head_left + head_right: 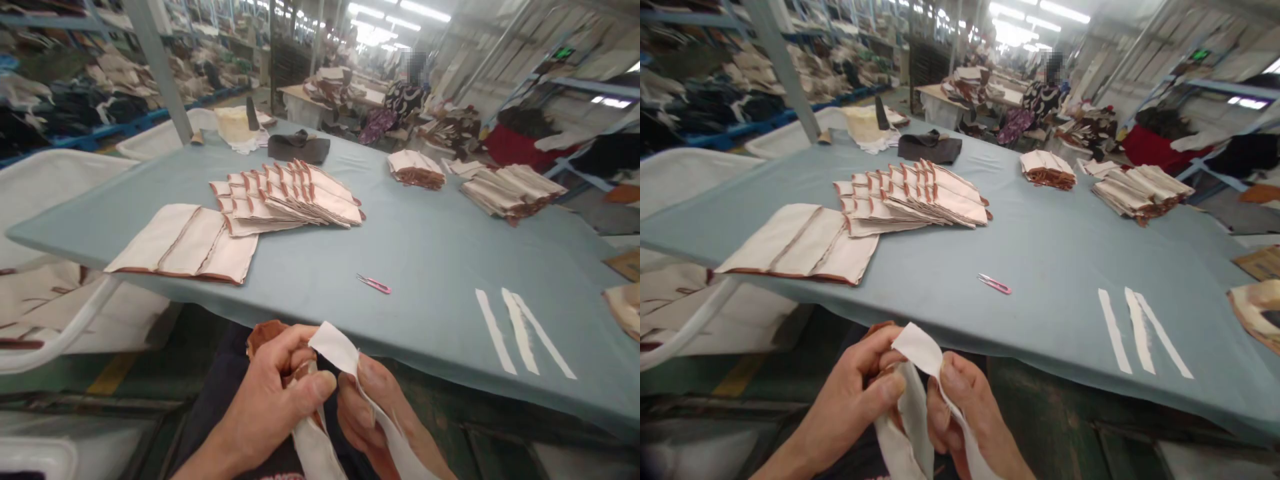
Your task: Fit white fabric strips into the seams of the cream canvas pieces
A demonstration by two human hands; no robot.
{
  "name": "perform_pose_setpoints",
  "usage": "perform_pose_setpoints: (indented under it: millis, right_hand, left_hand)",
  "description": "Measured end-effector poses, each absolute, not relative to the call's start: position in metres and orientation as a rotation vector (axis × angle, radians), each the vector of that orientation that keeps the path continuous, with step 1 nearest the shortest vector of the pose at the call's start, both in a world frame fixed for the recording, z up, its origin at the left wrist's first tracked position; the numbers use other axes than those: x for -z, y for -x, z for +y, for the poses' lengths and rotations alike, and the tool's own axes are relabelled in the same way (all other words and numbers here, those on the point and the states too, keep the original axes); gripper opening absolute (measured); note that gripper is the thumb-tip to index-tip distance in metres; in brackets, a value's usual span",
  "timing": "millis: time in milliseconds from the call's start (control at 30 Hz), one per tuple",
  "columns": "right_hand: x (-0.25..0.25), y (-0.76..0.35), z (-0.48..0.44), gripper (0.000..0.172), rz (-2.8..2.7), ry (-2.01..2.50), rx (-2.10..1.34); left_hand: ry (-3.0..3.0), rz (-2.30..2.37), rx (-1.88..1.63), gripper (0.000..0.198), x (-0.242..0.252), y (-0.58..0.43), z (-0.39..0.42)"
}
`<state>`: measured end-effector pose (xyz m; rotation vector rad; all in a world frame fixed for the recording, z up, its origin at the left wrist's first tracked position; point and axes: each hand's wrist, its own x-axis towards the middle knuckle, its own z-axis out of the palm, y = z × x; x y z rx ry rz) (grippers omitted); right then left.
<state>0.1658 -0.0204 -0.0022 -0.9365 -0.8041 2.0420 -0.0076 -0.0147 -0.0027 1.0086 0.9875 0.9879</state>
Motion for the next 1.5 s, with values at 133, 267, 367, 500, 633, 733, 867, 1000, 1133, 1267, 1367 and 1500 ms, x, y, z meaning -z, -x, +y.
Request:
perform_pose_setpoints:
  millis: [133,267,367,500,633,733,867,1000,1133,1267,1367,1500]
  right_hand:
    - [0.011,-0.168,-0.022,0.034,-1.368,1.189,-1.421]
    - [-0.004,-0.184,-0.007,0.012,-2.154,0.847,-0.422]
    - [-0.019,-0.191,-0.002,0.015,-2.348,0.695,-0.161]
    - [-0.025,-0.191,-0.007,0.007,-2.45,0.626,-0.103]
    - [-0.02,-0.191,-0.011,0.01,-2.413,0.649,-0.14]
    - [-0.016,-0.192,-0.01,0.012,-2.392,0.661,-0.183]
    - [-0.01,-0.193,-0.011,0.013,-2.316,0.682,-0.315]
    - [0.001,-0.193,-0.018,0.012,-2.105,0.834,-0.651]
    - [0.014,-0.19,-0.027,0.033,-1.63,1.123,-1.417]
    - [0.028,-0.183,-0.032,0.052,-1.09,1.111,-2.053]
    - [0.04,-0.179,-0.034,0.056,-0.825,0.978,-2.292]
    - [0.053,-0.183,-0.035,0.054,-0.686,0.772,-2.471]
  left_hand:
    - [-0.9,0.96,-1.017,0.048,0.009,0.017,-0.024]
    - [-0.838,0.837,-1.007,0.061,0.027,0.029,-0.031]
    - [-0.857,0.815,-1.024,0.06,0.035,0.034,-0.031]
    - [-0.968,0.826,-1.038,0.05,0.035,0.032,-0.03]
    - [-1.025,0.85,-1.003,0.045,0.033,0.03,-0.031]
    - [-1.026,0.849,-0.985,0.044,0.033,0.029,-0.034]
    - [-1.124,0.916,-1.056,0.036,0.034,0.029,-0.036]
    - [-1.353,1.033,-1.151,0.024,0.029,0.031,-0.033]
    - [-1.443,1.115,-1.166,0.014,0.021,0.028,-0.028]
    - [-1.154,1.191,-1.028,0.03,0.017,0.025,-0.025]
    - [-0.873,1.114,-0.907,0.047,0.018,0.026,-0.022]
    - [-0.827,1.076,-0.849,0.055,0.019,0.03,-0.021]
